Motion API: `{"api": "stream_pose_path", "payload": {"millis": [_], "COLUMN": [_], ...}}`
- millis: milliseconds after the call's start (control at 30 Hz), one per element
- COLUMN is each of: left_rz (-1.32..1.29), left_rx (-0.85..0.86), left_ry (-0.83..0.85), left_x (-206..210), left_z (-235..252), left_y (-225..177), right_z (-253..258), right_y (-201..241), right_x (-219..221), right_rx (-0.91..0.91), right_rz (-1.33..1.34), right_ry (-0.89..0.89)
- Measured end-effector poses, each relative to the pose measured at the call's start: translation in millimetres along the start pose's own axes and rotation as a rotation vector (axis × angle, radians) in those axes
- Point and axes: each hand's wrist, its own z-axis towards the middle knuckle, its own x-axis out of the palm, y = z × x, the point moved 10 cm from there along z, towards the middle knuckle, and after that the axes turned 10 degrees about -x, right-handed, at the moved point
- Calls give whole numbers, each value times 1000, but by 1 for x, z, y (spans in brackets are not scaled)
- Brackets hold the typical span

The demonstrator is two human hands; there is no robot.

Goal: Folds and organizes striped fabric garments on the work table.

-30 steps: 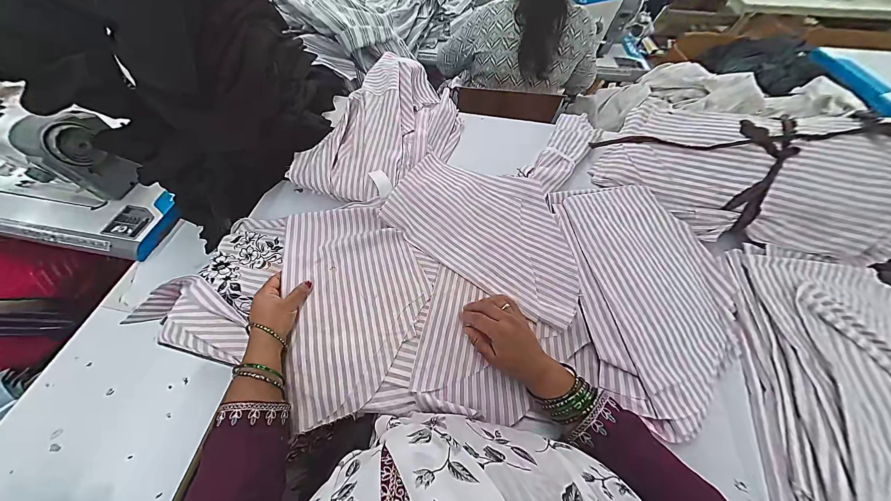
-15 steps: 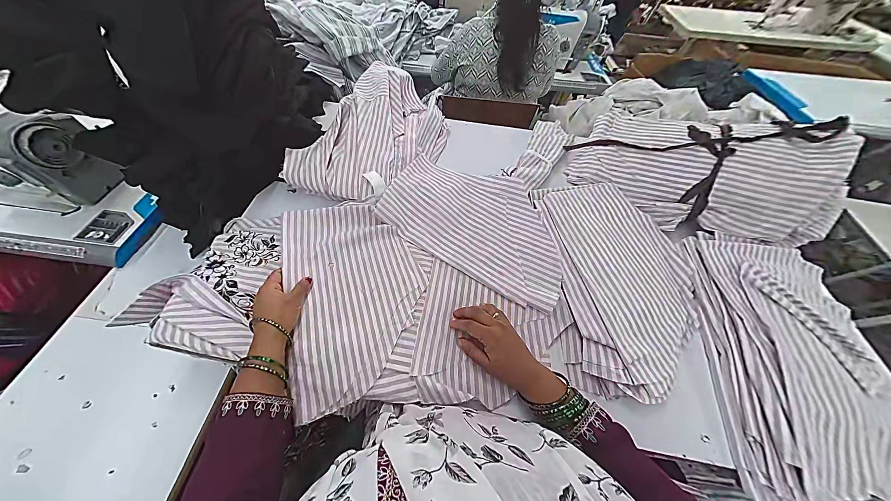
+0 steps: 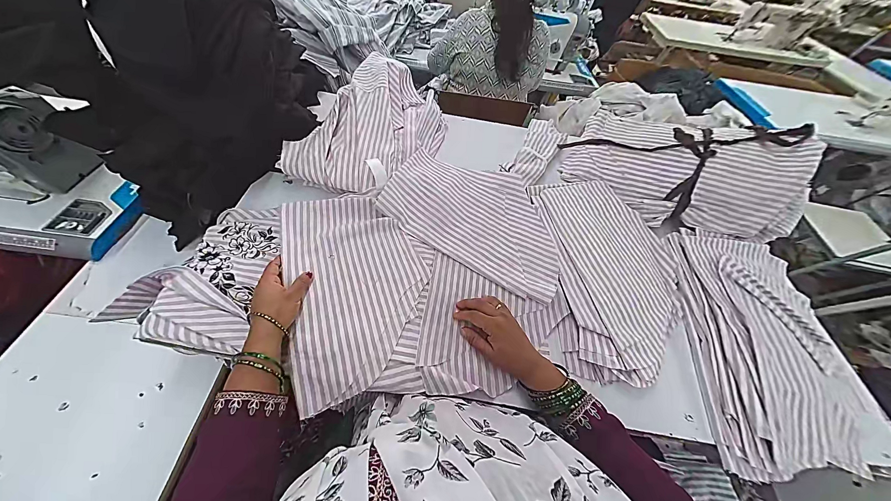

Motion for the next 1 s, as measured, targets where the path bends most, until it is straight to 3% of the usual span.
{"api": "stream_pose_path", "payload": {"millis": [400,500,600,700,1000], "left_rz": [-7,41,76,74,0], "left_rx": [69,129,140,142,131], "left_ry": [94,94,63,67,130], "left_x": [2,3,1,2,2], "left_z": [-1,-1,-2,-2,-1], "left_y": [-4,-4,-3,-4,-3], "right_z": [-2,6,36,60,72], "right_y": [-7,-10,-5,-1,12], "right_x": [-10,-11,1,19,25], "right_rx": [70,206,507,676,919], "right_rz": [63,45,-46,-178,-262], "right_ry": [-105,-123,123,366,523]}}
